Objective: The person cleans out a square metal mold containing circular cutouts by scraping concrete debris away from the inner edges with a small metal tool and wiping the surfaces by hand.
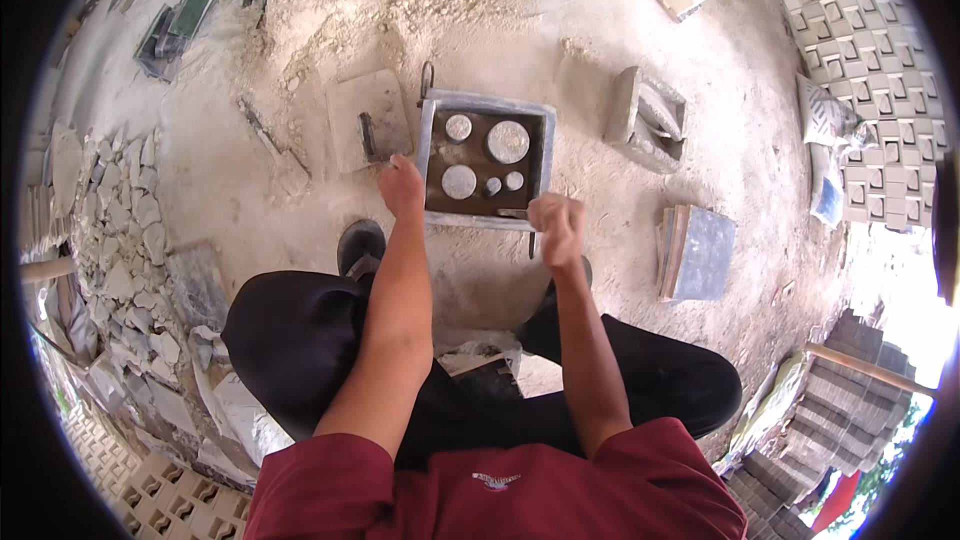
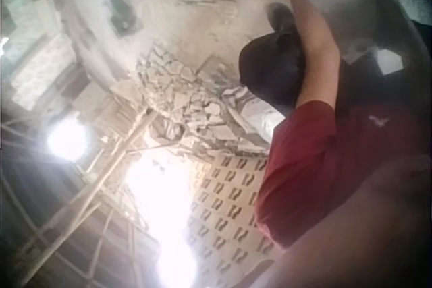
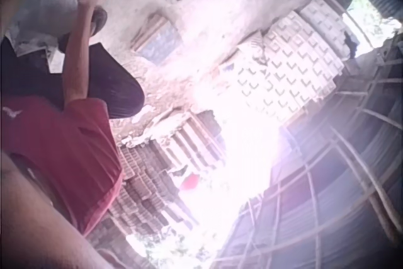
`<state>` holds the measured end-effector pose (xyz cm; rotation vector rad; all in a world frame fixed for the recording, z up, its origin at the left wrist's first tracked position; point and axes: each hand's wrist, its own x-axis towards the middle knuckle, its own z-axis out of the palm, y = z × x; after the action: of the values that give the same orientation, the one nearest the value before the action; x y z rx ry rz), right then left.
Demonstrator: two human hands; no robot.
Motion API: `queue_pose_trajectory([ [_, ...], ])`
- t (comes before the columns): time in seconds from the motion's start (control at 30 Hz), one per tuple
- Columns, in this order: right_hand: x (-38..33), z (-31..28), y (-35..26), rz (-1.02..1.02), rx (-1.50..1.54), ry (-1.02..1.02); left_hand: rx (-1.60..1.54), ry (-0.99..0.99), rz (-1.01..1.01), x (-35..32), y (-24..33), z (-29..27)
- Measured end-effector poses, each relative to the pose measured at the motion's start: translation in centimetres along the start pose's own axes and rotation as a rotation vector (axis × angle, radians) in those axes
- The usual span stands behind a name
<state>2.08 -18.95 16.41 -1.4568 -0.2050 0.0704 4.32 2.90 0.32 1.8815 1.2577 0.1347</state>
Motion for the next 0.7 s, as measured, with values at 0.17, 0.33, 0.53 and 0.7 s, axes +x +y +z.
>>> queue_pose_trajectory([
  [0.17,0.9,2.2,-3.6,0.118,0.066,0.045,-0.006,-0.004,-0.071,0.8,0.1,-1.1],
  [0.33,1.0,1.8,0.5,0.035,-0.165,0.103,-0.020,-0.036,-0.031,-0.3,1.0,-0.7],
  [0.53,1.1,1.5,1.1,-0.120,0.018,0.254,0.015,-0.075,-0.011,0.3,0.5,-0.6],
  [0.7,2.3,3.0,-0.1,-0.222,0.073,0.490,0.008,-0.048,-0.037,0.3,0.5,-1.0],
])
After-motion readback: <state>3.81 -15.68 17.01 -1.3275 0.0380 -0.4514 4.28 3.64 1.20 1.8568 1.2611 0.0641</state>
